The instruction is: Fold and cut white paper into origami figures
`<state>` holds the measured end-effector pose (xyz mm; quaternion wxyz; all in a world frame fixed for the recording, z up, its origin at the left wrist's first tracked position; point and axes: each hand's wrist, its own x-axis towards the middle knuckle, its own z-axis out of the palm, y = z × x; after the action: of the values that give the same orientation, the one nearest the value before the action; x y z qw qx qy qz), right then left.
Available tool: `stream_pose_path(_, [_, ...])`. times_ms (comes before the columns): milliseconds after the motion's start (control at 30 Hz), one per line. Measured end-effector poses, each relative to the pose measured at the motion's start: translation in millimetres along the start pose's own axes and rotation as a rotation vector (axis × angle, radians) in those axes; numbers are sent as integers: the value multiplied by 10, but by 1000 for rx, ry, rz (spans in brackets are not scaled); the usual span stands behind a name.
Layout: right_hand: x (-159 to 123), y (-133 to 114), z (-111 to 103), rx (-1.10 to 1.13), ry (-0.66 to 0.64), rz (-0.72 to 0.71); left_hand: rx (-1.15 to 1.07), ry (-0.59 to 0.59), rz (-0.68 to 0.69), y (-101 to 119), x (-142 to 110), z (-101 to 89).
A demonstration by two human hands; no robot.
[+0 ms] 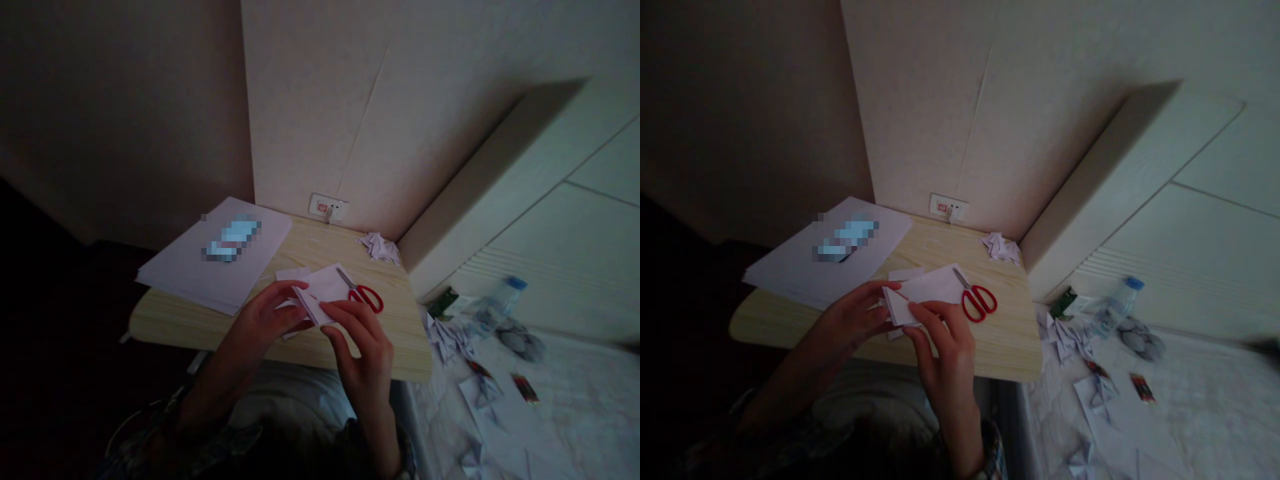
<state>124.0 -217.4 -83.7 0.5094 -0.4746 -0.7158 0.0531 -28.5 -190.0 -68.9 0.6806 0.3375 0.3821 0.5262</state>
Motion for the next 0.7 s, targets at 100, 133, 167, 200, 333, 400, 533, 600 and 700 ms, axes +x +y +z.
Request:
stream_pose_path(100, [6,-21,-8,3,-21,18,4,5,25,1,-3,-10])
stream_pose_path(133, [7,-25,-8,5,-24,28,17,-2,34,-6,4,-24])
stream_pose_path(167, [7,-27,-7,7,-26,38,34,-15,41,-16,14,-40])
stream_pose_path(200, [6,-28,-5,9,-26,47,52,-27,47,-29,27,-59])
stream_pose_path(333, [0,-25,3,22,-30,75,97,-56,66,-85,76,-117])
stream_pose_path(400, [-3,-29,5,32,-44,88,88,-48,84,-95,79,-118])
stream_pose_path(533, [-4,-43,-1,61,-56,119,64,-71,84,-46,29,-81])
stream_pose_path(600, [-1,-44,-13,91,-48,131,73,-89,72,-8,-4,-66])
stream_pose_path(700, [7,-39,-37,128,-53,140,77,-97,45,24,-35,-64])
